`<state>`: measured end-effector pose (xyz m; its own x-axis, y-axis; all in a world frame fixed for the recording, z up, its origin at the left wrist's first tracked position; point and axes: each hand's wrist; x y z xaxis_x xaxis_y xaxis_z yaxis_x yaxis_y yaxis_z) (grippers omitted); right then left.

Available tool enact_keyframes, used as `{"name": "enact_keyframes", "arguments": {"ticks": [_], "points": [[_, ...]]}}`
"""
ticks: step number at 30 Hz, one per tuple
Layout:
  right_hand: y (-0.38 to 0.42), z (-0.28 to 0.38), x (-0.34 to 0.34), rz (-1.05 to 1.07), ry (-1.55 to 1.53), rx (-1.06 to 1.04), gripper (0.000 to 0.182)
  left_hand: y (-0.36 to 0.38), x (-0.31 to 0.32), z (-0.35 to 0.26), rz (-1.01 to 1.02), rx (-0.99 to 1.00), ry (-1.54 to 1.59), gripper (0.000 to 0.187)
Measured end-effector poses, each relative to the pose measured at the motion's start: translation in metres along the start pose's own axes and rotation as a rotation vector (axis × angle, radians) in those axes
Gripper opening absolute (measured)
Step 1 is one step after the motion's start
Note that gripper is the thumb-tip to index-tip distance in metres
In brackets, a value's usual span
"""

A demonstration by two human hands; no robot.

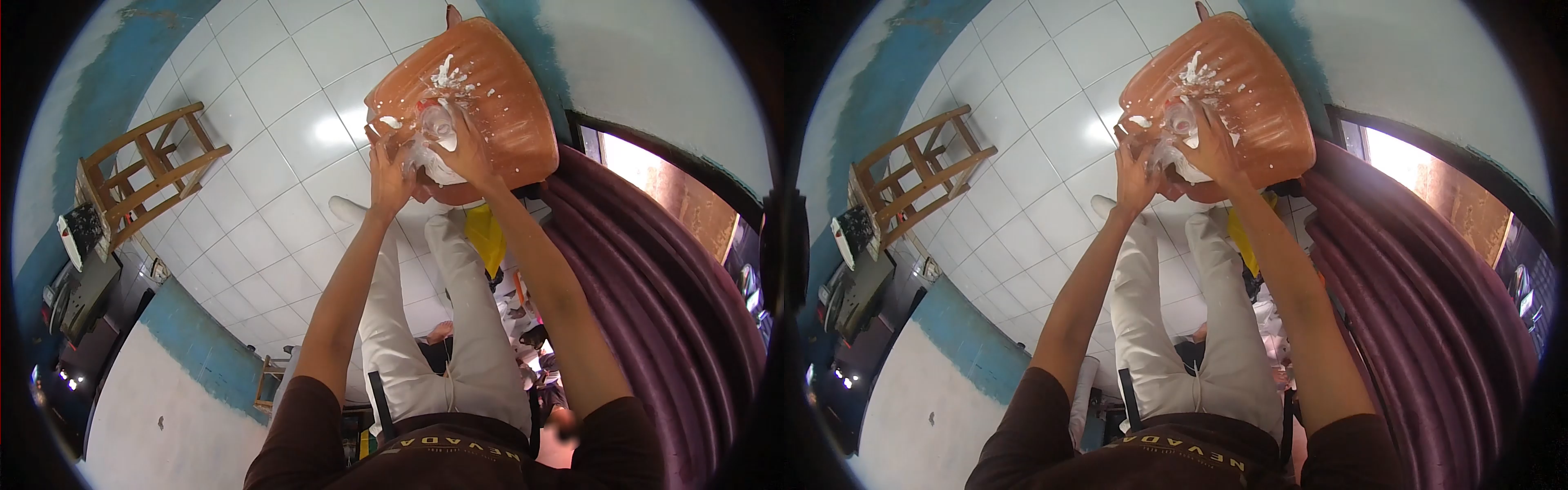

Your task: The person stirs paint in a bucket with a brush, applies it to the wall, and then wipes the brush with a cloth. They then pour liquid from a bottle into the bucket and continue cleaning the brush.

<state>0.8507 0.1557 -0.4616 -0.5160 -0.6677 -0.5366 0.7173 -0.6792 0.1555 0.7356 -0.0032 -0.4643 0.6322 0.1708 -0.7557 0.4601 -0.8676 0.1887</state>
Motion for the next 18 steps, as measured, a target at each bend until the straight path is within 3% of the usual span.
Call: {"name": "enact_keyframes", "arguments": {"ticks": [2, 6, 11, 15, 18], "points": [[-0.01, 0.005, 0.003, 0.032, 0.015, -0.031, 0.072, -0.003, -0.007, 0.0, -0.012, -0.137, 0.056, 0.051], [-0.018, 0.036, 0.003, -0.044, 0.017, -0.074, 0.061, -0.003, -0.035, 0.0, -0.037, -0.177, 0.175, 0.057], [-0.018, 0.181, -0.023, -0.078, 0.067, -0.223, 0.054, 0.009, -0.115, -0.011, -0.091, -0.205, 0.392, 0.057], [-0.008, 0.294, -0.025, -0.053, 0.055, -0.327, 0.052, 0.03, -0.23, -0.036, -0.034, -0.222, 0.509, 0.064], [-0.001, 0.385, -0.022, -0.07, 0.012, -0.41, 0.054, 0.059, -0.313, -0.038, -0.145, -0.128, 0.505, 0.062]]}}
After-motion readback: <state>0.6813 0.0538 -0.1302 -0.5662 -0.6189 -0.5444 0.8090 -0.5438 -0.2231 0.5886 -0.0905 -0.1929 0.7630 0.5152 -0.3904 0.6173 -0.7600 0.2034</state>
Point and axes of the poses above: each hand's wrist, its own y-axis away from the middle knuckle, its own x-axis out of the palm, z = x × y, and after that the axes turned 6 degrees about -y, right-handed
